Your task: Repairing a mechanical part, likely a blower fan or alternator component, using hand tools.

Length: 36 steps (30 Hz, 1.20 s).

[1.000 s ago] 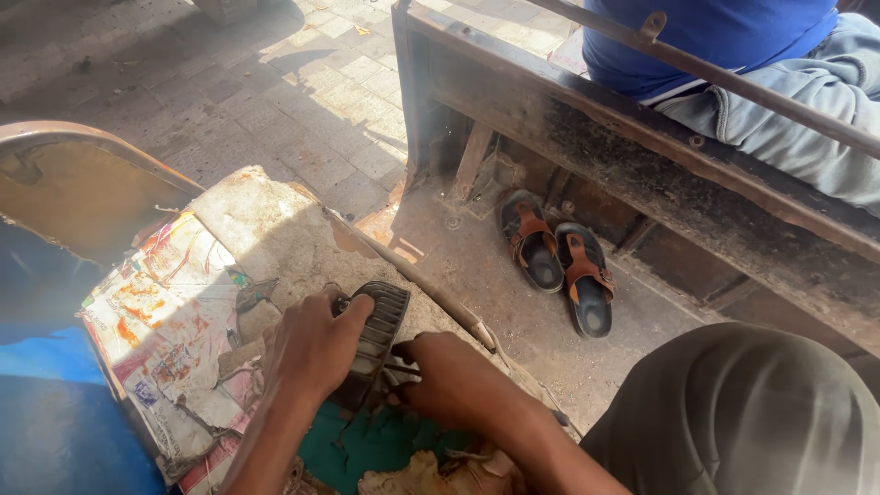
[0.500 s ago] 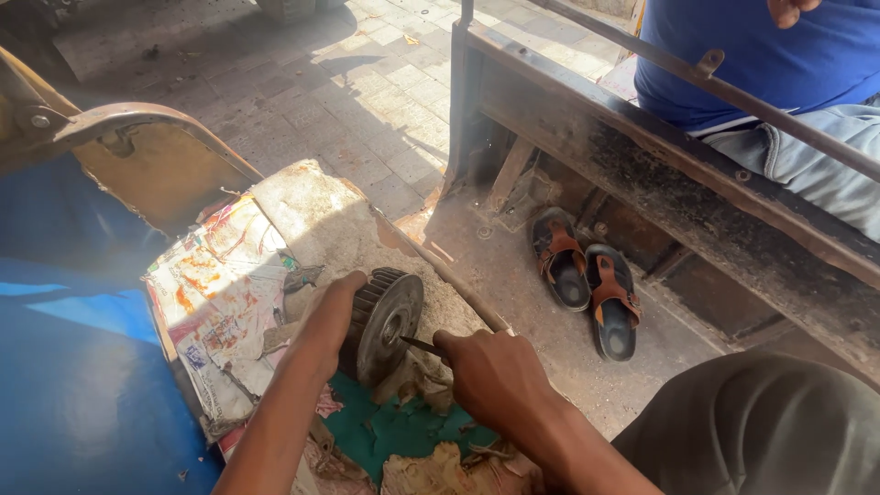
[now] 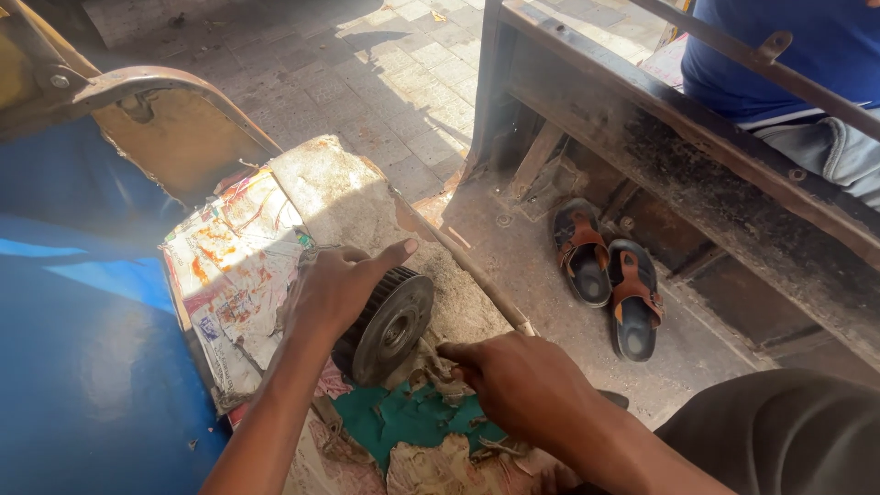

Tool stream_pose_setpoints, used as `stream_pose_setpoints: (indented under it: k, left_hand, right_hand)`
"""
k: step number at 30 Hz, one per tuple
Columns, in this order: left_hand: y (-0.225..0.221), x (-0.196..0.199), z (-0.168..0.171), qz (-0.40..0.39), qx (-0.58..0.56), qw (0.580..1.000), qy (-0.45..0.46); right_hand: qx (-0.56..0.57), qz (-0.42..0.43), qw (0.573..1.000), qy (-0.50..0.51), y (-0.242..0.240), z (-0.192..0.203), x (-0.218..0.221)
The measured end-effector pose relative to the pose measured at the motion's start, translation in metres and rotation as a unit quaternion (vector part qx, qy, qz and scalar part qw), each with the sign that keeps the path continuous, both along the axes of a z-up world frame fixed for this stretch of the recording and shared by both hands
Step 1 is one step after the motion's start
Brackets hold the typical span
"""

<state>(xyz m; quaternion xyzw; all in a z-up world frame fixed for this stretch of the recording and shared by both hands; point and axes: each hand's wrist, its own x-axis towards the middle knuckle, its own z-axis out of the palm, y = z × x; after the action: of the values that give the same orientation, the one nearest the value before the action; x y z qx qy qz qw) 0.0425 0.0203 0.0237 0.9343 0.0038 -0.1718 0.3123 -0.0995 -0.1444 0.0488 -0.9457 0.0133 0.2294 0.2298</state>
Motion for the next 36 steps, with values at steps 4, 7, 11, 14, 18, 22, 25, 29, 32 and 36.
stream_pose_setpoints:
  k: [4, 7, 11, 14, 18, 22, 25, 29, 32, 36]
  left_hand:
    - [-0.009, -0.013, 0.012, -0.054, 0.186, 0.981, -0.009]
    - [-0.009, -0.01, -0.001, -0.061, 0.176, 0.982, 0.033]
    - [-0.007, -0.01, -0.003, -0.044, 0.161, 0.986, -0.004]
    - [-0.006, -0.008, -0.005, -0.057, 0.151, 0.986, 0.034]
    - [0.0, -0.011, -0.002, -0.046, 0.128, 0.99, 0.038]
    - [0.006, -0.01, -0.001, -0.051, 0.109, 0.992, 0.043]
    - [0.002, -0.01, -0.008, -0.036, 0.132, 0.99, 0.036]
    - [-0.003, -0.009, -0.015, -0.029, 0.144, 0.989, 0.032]
    - [-0.002, -0.006, -0.016, -0.027, 0.159, 0.987, 0.013]
    - [0.0, -0.007, -0.013, -0.027, 0.144, 0.989, 0.035]
  right_hand:
    - [-0.065, -0.039, 0.995, -0.072, 0.006, -0.022, 0.008]
    - [-0.095, -0.025, 0.994, -0.039, 0.018, -0.022, 0.013]
    - [-0.191, 0.034, 0.981, -0.009, 0.032, -0.025, 0.006]
    - [-0.197, 0.053, 0.976, -0.073, 0.034, -0.04, 0.0]
    - [-0.171, 0.057, 0.98, -0.083, 0.046, -0.038, -0.006]
    - [-0.107, 0.025, 0.989, -0.099, 0.046, -0.036, -0.007]
    - [-0.155, 0.021, 0.982, -0.109, 0.042, -0.038, -0.004]
    - [-0.186, 0.056, 0.978, -0.072, 0.046, -0.049, -0.007]
    - [-0.141, 0.043, 0.979, -0.14, 0.044, -0.047, -0.004]
    - [-0.099, 0.007, 0.988, -0.121, 0.038, -0.043, 0.003]
